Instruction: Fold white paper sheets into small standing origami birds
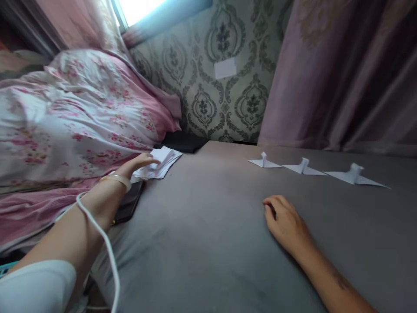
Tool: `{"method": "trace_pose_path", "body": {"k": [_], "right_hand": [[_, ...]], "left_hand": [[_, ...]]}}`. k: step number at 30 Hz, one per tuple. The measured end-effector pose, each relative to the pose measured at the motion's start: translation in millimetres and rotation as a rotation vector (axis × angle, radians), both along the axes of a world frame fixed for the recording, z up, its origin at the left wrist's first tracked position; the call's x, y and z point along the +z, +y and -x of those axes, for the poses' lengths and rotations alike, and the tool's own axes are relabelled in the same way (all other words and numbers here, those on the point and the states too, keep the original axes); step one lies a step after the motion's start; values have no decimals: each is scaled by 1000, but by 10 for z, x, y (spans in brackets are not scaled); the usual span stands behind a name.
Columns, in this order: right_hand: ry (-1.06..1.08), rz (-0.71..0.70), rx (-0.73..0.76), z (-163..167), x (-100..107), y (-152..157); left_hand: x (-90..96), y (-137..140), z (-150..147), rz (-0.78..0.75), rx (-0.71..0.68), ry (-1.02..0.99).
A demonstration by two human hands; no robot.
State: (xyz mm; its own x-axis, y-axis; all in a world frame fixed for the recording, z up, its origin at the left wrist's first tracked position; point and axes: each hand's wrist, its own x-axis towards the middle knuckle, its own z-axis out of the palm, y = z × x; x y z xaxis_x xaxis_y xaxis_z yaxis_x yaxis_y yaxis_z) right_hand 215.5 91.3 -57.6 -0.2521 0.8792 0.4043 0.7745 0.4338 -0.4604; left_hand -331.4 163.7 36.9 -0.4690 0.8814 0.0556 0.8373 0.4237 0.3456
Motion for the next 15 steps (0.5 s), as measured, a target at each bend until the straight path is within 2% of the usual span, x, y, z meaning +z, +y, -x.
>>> {"method": "trace_pose_path", "body": {"k": [7, 15], "right_hand": [[-3, 21, -36, -4, 22, -8], [-9, 51, -55, -17, 2, -9]], "left_hand": [[-14, 95, -4, 155, -11, 155], [-139, 178, 75, 178, -7, 256]]}}
